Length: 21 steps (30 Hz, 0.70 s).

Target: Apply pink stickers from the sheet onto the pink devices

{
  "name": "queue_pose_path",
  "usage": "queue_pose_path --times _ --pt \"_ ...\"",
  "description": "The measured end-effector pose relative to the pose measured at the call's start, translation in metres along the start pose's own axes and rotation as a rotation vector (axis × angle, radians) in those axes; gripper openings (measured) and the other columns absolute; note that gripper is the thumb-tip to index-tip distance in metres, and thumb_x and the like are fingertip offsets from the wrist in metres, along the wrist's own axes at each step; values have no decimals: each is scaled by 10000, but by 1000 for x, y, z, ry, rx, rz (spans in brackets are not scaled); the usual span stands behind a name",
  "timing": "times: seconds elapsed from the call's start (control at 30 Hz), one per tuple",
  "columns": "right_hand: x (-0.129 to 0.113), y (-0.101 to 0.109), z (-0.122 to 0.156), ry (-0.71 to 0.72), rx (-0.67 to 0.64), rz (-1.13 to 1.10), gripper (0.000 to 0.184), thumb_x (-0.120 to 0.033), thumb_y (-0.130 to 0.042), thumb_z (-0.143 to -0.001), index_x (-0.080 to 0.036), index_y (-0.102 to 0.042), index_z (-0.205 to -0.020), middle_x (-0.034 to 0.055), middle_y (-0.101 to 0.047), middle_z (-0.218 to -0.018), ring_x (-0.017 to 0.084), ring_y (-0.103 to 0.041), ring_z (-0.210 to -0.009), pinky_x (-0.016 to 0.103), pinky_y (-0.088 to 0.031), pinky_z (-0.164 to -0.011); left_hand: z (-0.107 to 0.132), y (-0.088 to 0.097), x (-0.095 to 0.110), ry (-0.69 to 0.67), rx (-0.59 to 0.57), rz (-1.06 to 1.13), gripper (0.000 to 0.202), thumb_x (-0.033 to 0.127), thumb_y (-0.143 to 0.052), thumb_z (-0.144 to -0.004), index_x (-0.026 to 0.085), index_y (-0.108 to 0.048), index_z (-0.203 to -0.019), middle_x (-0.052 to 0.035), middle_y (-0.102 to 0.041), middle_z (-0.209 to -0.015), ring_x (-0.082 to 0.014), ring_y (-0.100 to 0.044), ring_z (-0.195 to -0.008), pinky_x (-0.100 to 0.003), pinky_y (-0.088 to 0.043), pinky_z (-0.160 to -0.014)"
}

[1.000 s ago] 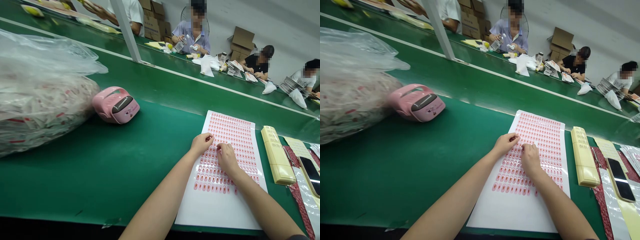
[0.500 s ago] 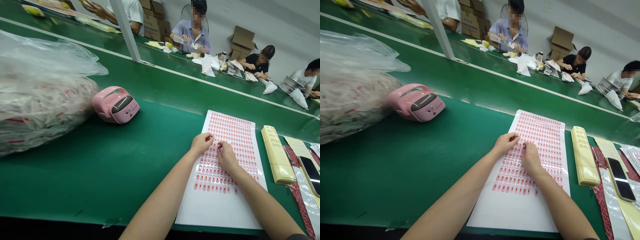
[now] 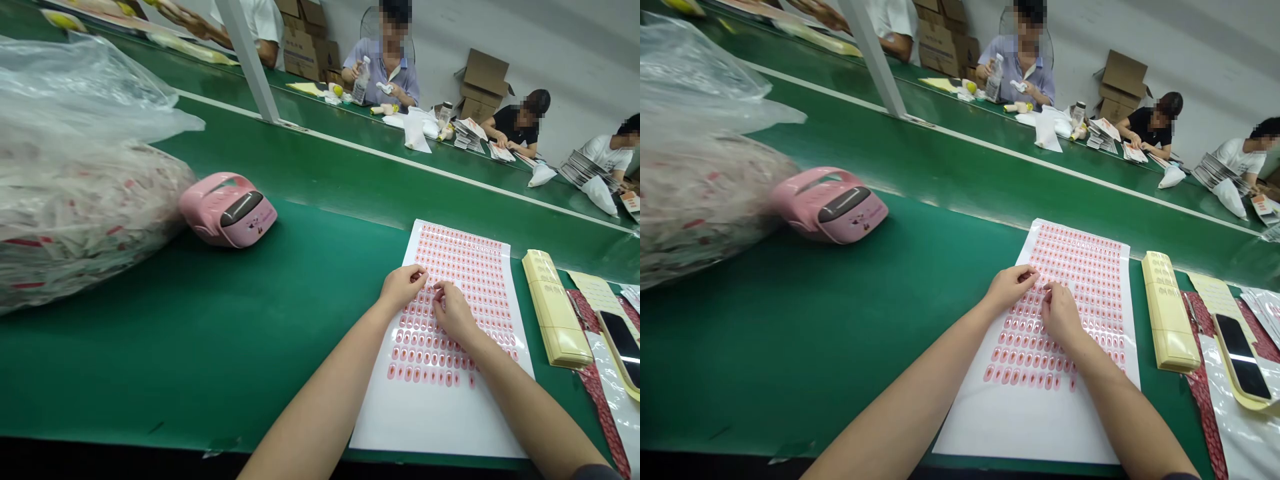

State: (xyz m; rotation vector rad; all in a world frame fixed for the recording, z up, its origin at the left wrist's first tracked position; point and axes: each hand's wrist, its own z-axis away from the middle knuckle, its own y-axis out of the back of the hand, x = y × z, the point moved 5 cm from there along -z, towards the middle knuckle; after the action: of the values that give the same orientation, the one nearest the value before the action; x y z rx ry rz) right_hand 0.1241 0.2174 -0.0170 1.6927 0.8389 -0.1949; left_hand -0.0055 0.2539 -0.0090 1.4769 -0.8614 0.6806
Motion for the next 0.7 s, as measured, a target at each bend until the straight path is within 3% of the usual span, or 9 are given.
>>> queue_pose_path --times 0.3,0.57,0.7 --pt "1 4 2 8 36 33 340 -70 -405 -727 -155 -475 -1049 92 -590 -869 216 -538 -824 391 -443 -780 -1 -2 -3 1 8 -8 194 310 -464 -731 210 -629 -711 27 -631 -626 -131 -545 -589 -229 -365 -553" --pt "-5 3 -8 -94 -127 211 337 -56 -417 -744 -136 -485 -1064 109 -631 -876 240 -545 -861 355 -420 -741 0 0 1 -11 5 -23 209 325 -458 -744 211 -629 -703 19 -634 -634 -138 -548 -601 -237 -361 -564" --pt "-4 4 -21 -181 -243 293 356 -38 -448 -716 -136 -481 -1057 93 -644 -795 229 -571 -782 303 -391 -632 0 0 2 -14 5 -30 215 336 -458 -748 214 -628 -698 21 -633 -621 -139 -547 -591 -237 -355 -555"
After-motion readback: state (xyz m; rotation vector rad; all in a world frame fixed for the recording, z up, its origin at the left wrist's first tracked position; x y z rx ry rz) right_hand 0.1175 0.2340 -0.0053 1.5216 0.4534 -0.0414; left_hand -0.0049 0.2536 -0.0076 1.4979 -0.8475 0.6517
